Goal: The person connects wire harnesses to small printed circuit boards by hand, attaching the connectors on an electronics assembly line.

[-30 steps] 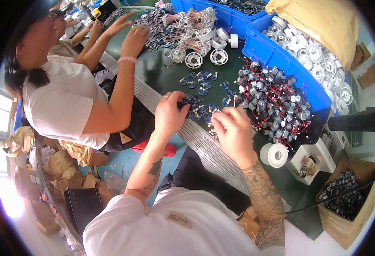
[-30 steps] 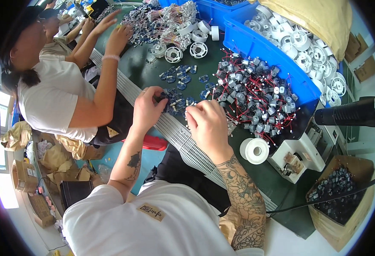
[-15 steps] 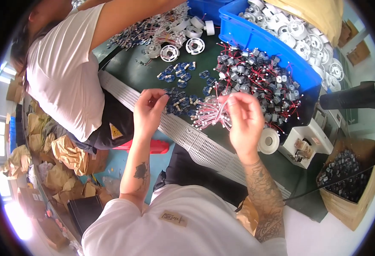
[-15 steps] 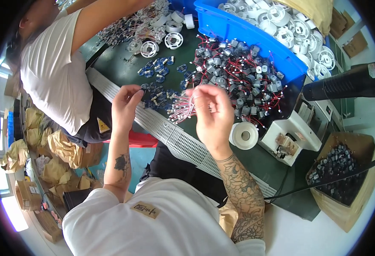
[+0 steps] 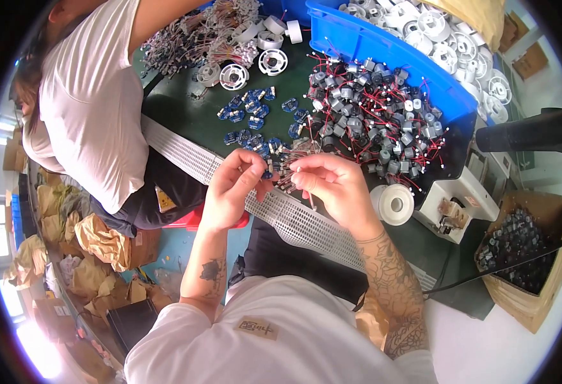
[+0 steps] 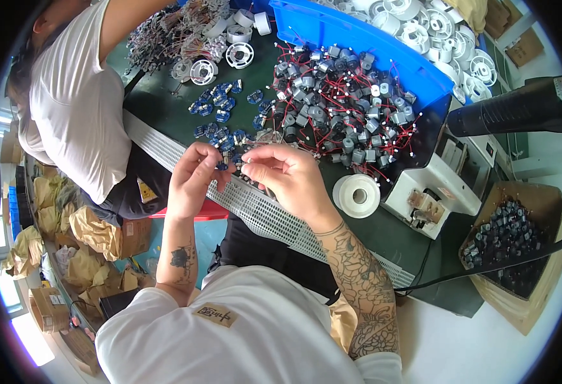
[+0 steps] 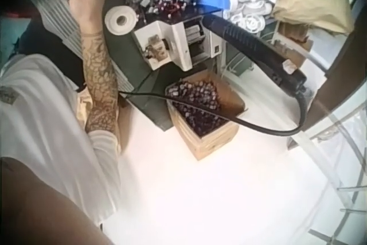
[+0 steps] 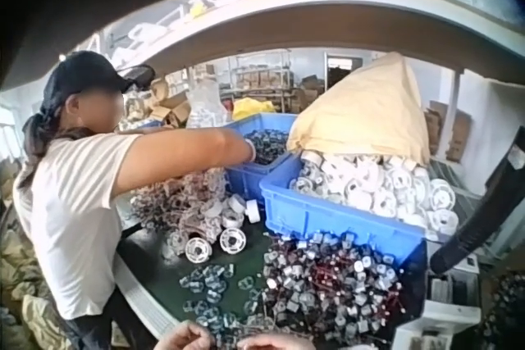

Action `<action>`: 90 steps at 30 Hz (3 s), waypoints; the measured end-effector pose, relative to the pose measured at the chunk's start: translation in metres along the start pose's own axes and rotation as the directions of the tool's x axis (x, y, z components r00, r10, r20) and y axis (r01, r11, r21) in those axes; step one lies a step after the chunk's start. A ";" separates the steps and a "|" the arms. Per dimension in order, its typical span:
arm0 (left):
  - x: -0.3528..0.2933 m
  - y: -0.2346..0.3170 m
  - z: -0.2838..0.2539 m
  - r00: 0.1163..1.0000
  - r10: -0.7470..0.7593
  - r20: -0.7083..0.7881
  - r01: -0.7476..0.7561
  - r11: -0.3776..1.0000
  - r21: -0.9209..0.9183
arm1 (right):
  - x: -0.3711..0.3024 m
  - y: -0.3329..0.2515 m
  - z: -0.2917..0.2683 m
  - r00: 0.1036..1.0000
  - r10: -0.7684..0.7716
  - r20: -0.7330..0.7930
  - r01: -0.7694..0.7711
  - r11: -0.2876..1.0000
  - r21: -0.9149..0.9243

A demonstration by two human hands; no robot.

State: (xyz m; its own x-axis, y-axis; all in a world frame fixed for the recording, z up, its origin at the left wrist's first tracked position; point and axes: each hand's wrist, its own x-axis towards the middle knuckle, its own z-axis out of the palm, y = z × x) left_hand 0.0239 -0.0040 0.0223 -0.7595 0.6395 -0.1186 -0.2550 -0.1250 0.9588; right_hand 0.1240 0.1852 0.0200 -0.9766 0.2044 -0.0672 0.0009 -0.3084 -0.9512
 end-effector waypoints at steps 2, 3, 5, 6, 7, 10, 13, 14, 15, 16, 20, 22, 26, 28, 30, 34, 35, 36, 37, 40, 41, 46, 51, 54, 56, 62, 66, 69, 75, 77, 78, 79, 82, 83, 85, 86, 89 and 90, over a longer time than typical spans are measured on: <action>0.000 -0.004 0.005 0.998 0.057 -0.012 -0.056 0.996 0.064 | 0.001 0.005 -0.002 1.000 0.004 0.018 -0.003 1.000 -0.016; -0.001 -0.006 0.007 0.993 0.120 -0.021 -0.116 0.985 0.131 | 0.001 0.004 -0.001 1.000 0.013 0.013 -0.013 1.000 -0.015; -0.001 -0.003 0.006 0.997 0.077 0.007 -0.078 0.994 0.082 | 0.001 0.001 0.002 1.000 0.018 0.003 -0.018 0.984 -0.179; -0.001 -0.001 0.006 0.999 0.040 -0.005 -0.039 0.988 0.149 | 0.002 0.006 0.002 1.000 0.013 -0.007 -0.014 0.971 -0.239; -0.002 -0.001 0.006 1.000 0.004 -0.020 0.000 0.976 0.216 | 0.001 0.006 0.003 1.000 0.024 -0.011 -0.026 0.971 -0.238; -0.001 -0.006 0.002 0.999 -0.009 -0.039 0.017 0.975 0.221 | 0.003 0.008 0.006 0.971 -0.240 0.024 0.229 0.890 -0.393; 0.000 -0.009 -0.001 0.999 0.015 -0.038 -0.006 0.974 0.225 | 0.003 0.008 0.006 0.947 -0.315 0.060 0.302 0.811 -0.500; -0.001 -0.007 -0.001 0.999 -0.014 -0.039 0.023 0.971 0.237 | 0.003 0.007 0.006 0.949 -0.311 0.059 0.298 0.815 -0.498; -0.001 -0.006 0.000 0.998 -0.042 -0.040 0.051 0.967 0.249 | 0.002 0.006 0.006 0.952 -0.297 0.069 0.290 0.816 -0.499; -0.001 -0.006 0.000 0.998 -0.047 -0.042 0.056 0.967 0.250 | 0.002 0.005 0.006 0.956 -0.283 0.078 0.283 0.817 -0.501; -0.003 -0.006 0.003 0.998 -0.059 -0.027 0.064 0.966 0.249 | 0.001 0.006 0.007 0.950 -0.300 0.081 0.296 0.790 -0.537; -0.004 -0.005 0.004 0.998 -0.056 -0.024 0.060 0.965 0.256 | 0.002 0.008 0.008 0.942 -0.319 0.099 0.320 0.772 -0.549; -0.004 -0.006 0.004 0.998 -0.058 -0.037 0.066 0.951 0.302 | 0.001 0.008 0.006 0.953 -0.287 0.100 0.296 0.799 -0.523; -0.005 -0.006 0.005 0.998 -0.045 -0.040 0.055 0.941 0.335 | 0.002 0.011 0.003 0.919 -0.358 0.163 0.385 0.731 -0.563; -0.005 -0.006 0.005 1.000 0.005 -0.003 -0.003 0.925 0.381 | 0.001 0.009 0.002 0.919 -0.349 0.181 0.387 0.721 -0.574; -0.004 -0.001 0.004 0.999 -0.014 0.050 -0.012 0.870 0.493 | 0.000 0.009 0.002 0.926 -0.326 0.193 0.376 0.737 -0.562; -0.003 -0.001 0.004 0.999 -0.016 0.042 -0.005 0.883 0.469 | 0.000 0.009 0.002 0.926 -0.327 0.190 0.376 0.737 -0.561; -0.002 -0.002 0.003 0.999 -0.018 0.034 0.001 0.896 0.443 | 0.001 0.011 0.001 0.921 -0.341 0.188 0.386 0.737 -0.555; -0.002 -0.003 0.003 0.999 -0.018 0.037 0.000 0.896 0.444 | 0.001 0.013 0.000 0.916 -0.355 0.186 0.396 0.736 -0.549; -0.001 -0.009 0.003 0.999 0.006 0.052 -0.027 0.917 0.398 | 0.003 0.020 0.000 0.904 -0.388 0.180 0.421 0.731 -0.537; -0.001 -0.011 0.004 0.998 0.017 0.052 -0.036 0.919 0.393 | 0.003 0.022 0.000 0.904 -0.389 0.178 0.420 0.731 -0.538; -0.002 -0.011 0.000 0.999 -0.039 0.026 0.028 0.949 0.314 | 0.005 0.025 0.003 0.913 -0.369 0.175 0.404 0.752 -0.520; -0.003 -0.005 0.000 0.993 0.035 0.110 -0.088 0.846 0.525 | 0.002 0.018 0.001 0.941 -0.274 0.197 0.338 0.756 -0.561; -0.003 0.003 -0.008 0.992 -0.019 0.127 -0.036 0.906 0.422 | 0.000 0.011 0.004 0.943 -0.252 0.219 0.332 0.778 -0.534; -0.003 0.006 -0.009 0.993 0.057 0.102 -0.093 0.913 0.397 | 0.001 0.006 0.007 0.929 -0.291 0.230 0.370 0.780 -0.505; 0.041 0.000 -0.066 0.724 0.429 -0.540 -0.066 0.823 0.564 | 0.002 -0.007 -0.008 0.897 -0.436 0.071 0.343 0.586 -0.734; 0.052 -0.014 -0.094 0.641 0.566 -0.519 0.111 0.600 0.792 | 0.003 0.003 0.007 0.869 -0.436 0.234 0.411 0.372 -0.832; 0.050 -0.017 -0.089 0.609 0.707 -0.361 0.209 0.296 0.932 | 0.008 0.008 0.016 0.857 -0.417 0.303 0.424 0.238 -0.874; 0.006 -0.005 -0.044 0.905 0.422 -0.057 -0.073 0.286 0.955 | 0.023 0.010 0.009 0.838 -0.394 0.377 0.472 0.177 -0.864; 0.004 -0.002 -0.035 0.915 0.399 -0.053 -0.072 0.292 0.954 | 0.027 0.000 0.011 0.768 -0.563 0.304 0.531 0.294 -0.795; 0.005 0.001 -0.034 0.919 0.388 -0.073 -0.061 0.322 0.945 | 0.032 -0.003 0.013 0.733 -0.639 0.235 0.558 0.366 -0.744; 0.006 0.001 -0.033 0.922 0.377 -0.090 -0.052 0.351 0.935 | 0.034 -0.005 0.013 0.693 -0.704 0.155 0.589 0.429 -0.685; 0.007 0.006 -0.027 0.935 0.302 -0.189 0.008 0.512 0.859 | 0.029 -0.009 0.010 0.810 -0.563 -0.163 0.441 0.769 -0.464; 0.007 0.008 -0.023 0.934 0.241 -0.264 0.050 0.644 0.763 | 0.028 -0.006 0.008 0.850 -0.460 -0.258 0.392 0.878 -0.273; 0.007 0.001 -0.027 0.948 0.202 -0.245 0.003 0.767 0.642 | 0.022 -0.005 0.005 0.911 -0.341 -0.233 0.337 0.940 -0.057; 0.005 0.000 -0.026 0.962 0.151 -0.228 -0.019 0.868 0.496 | 0.015 -0.006 0.004 0.949 -0.245 -0.196 0.244 0.969 -0.029; 0.007 -0.001 -0.006 0.978 0.070 -0.194 -0.037 0.985 0.166 | 0.006 0.001 -0.001 0.992 -0.088 -0.085 0.088 0.996 -0.004; 0.009 -0.005 -0.002 0.984 0.057 -0.170 -0.047 0.997 0.067 | 0.003 0.004 -0.003 0.995 -0.067 -0.072 0.063 0.996 -0.058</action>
State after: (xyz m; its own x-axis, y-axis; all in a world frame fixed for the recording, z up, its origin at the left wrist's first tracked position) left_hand 0.0170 0.0006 0.0156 -0.8634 0.4934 -0.1055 -0.1785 -0.1032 0.9785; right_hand 0.1215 0.1870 0.0149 -0.9564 0.2911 -0.0246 -0.0483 -0.2406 -0.9694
